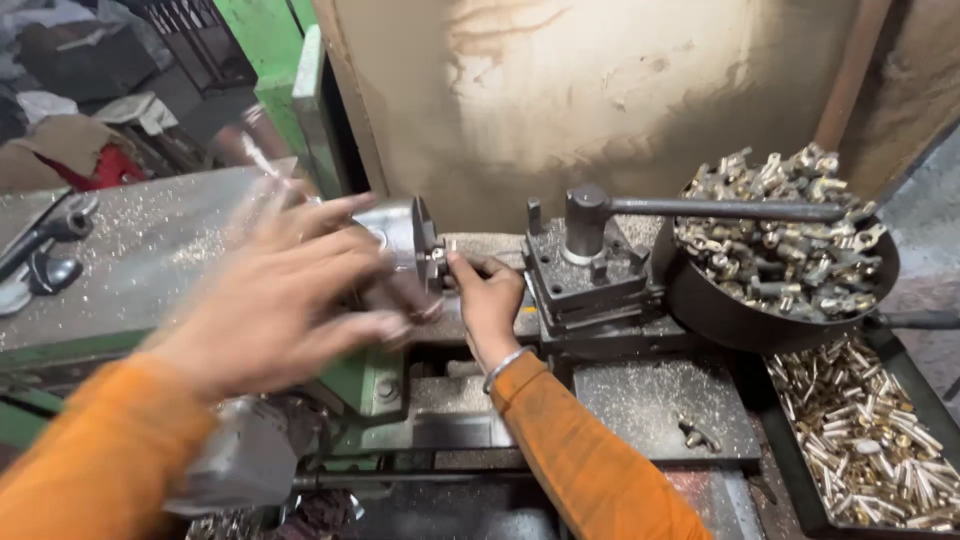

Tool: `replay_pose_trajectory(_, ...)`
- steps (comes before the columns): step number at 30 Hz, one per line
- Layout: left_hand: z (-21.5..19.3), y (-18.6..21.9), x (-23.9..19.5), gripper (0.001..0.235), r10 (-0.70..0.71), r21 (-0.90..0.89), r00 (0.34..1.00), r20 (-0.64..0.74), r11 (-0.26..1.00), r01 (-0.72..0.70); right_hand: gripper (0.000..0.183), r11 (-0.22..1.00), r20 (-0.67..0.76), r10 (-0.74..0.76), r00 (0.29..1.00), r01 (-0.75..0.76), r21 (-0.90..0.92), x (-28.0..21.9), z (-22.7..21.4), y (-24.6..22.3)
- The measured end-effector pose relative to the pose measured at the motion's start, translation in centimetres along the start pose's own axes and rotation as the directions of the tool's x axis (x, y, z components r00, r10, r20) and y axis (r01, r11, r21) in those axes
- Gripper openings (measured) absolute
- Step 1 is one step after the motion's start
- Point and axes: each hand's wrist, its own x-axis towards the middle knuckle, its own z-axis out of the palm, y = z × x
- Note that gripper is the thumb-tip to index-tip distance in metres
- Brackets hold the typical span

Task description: Operating a lathe machine to machine and process small metal components.

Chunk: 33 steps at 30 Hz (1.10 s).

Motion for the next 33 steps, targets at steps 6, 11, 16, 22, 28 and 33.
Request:
replay_pose_trajectory(6, -3.6, -2.7, -4.6, 0.043, -0.2, 0.139, 0.974, -0.103, 0.967, 0.214, 0.016, 0.998, 0.004, -0.025, 1.0, 0.025, 0.064, 0.7, -0.1, 1.6)
replay_pose_trajectory(11, -3.8, -2.0, -8.3, 0.063, -0.49, 0.127, 0.863, -0.123, 0.855, 0.503, 0.015, 1.0, -0.005, 0.012, 1.0, -0.012, 0.017, 0.5, 0.6, 0.0)
replay_pose_trajectory(16, -2.2, 0.4, -2.5, 0.092, -0.416, -0.063, 0.887, -0.201, 0.909, 0.412, 0.017, 0.998, 0.062, 0.009, 0.998, -0.012, 0.054, -0.4, -0.1, -0.8)
replay_pose_trajectory(22, 5.5, -3.7, 2.2, 0.045, -0.45, -0.332, 0.892, -0.038, 0.848, 0.414, 0.028, 0.924, 0.224, 0.356, 0.907, -0.305, -0.232, -2.6, -0.9, -10.2)
replay_pose_trajectory(28, 6.9, -5.5, 1.3, 0.02, -0.448, -0.447, 0.888, -0.1, 0.818, 0.362, 0.039, 0.871, 0.374, 0.303, 0.877, -0.096, -0.481, -4.4, 4.3, -22.0)
replay_pose_trajectory(33, 7.2, -5.4, 1.1, 0.021, -0.439, -0.456, 0.883, -0.167, 0.828, 0.326, 0.038, 0.293, 0.53, -0.045, 0.847, 0.518, -0.803, -7.8, 5.4, -21.6)
